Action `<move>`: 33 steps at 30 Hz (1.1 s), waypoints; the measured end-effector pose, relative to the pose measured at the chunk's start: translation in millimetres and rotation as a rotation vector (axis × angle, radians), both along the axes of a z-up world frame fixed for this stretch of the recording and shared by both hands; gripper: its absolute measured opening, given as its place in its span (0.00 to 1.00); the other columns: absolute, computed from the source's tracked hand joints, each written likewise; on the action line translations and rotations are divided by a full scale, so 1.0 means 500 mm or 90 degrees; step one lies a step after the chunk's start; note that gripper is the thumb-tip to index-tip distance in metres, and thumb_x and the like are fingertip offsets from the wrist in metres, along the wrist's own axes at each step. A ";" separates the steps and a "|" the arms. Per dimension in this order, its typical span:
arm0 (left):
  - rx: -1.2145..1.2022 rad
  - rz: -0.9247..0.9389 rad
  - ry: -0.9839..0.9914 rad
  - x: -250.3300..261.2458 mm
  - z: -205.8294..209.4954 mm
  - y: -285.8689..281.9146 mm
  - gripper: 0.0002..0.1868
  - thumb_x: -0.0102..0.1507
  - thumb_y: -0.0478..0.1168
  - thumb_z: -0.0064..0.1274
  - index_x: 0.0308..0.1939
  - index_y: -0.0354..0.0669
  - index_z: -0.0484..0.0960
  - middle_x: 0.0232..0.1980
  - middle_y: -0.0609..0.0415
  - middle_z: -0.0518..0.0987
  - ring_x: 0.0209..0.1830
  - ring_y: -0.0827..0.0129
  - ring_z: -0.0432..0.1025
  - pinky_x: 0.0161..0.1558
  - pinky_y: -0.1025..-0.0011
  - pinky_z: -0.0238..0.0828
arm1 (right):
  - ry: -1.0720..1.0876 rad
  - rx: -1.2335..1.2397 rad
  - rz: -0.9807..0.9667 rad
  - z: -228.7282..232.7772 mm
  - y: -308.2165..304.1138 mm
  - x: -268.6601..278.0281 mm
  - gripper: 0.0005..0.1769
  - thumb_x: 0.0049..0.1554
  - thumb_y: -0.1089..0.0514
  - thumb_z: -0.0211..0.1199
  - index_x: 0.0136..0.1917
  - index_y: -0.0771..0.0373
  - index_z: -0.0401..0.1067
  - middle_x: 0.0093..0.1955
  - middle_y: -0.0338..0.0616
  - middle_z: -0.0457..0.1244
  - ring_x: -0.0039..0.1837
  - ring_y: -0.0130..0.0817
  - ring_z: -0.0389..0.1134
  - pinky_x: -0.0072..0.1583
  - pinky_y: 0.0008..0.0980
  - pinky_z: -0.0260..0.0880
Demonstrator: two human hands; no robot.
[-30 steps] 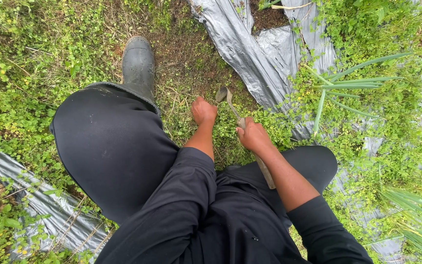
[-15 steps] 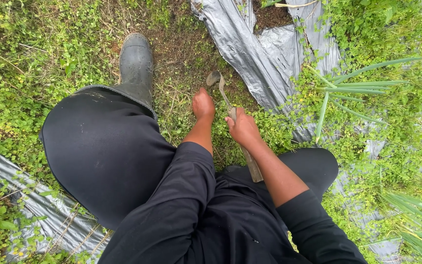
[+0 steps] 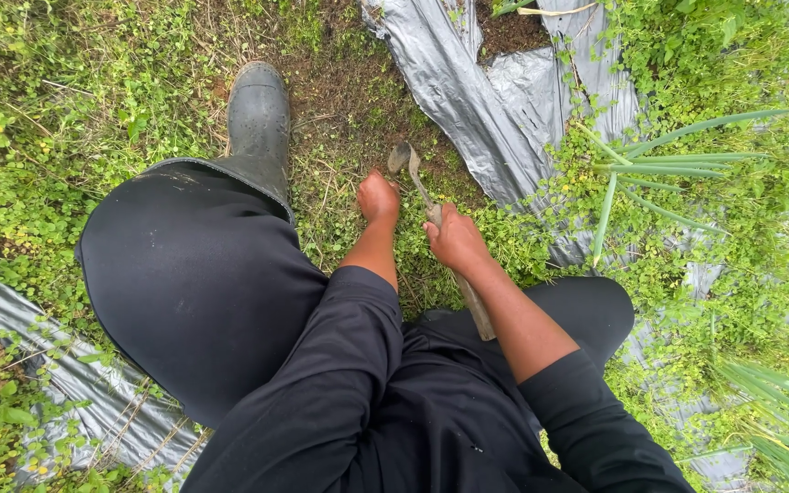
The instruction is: The person kneels in a garden and uses a hoe to remove weeds from the soil around a row of plants. They repeatedly strike the ground with the tool to loosen the soil and pull out unwanted vegetation by hand.
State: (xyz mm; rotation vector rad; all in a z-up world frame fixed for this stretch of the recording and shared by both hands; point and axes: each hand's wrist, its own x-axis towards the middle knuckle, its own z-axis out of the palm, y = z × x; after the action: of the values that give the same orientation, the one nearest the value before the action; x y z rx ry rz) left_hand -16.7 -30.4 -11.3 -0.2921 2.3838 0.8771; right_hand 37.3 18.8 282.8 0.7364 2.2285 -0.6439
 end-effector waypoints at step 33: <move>-0.067 -0.090 -0.088 0.032 0.089 -0.011 0.28 0.60 0.53 0.66 0.50 0.32 0.81 0.59 0.45 0.65 0.64 0.49 0.64 0.54 0.45 0.77 | -0.003 -0.006 -0.024 -0.001 0.018 0.026 0.25 0.66 0.47 0.54 0.64 0.72 0.64 0.50 0.72 0.67 0.56 0.65 0.72 0.55 0.55 0.75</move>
State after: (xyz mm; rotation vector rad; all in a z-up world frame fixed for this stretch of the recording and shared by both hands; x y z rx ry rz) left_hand -0.6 -36.0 33.4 -0.2151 2.2936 0.6474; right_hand 50.6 28.0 282.4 0.7760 2.2096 -0.6700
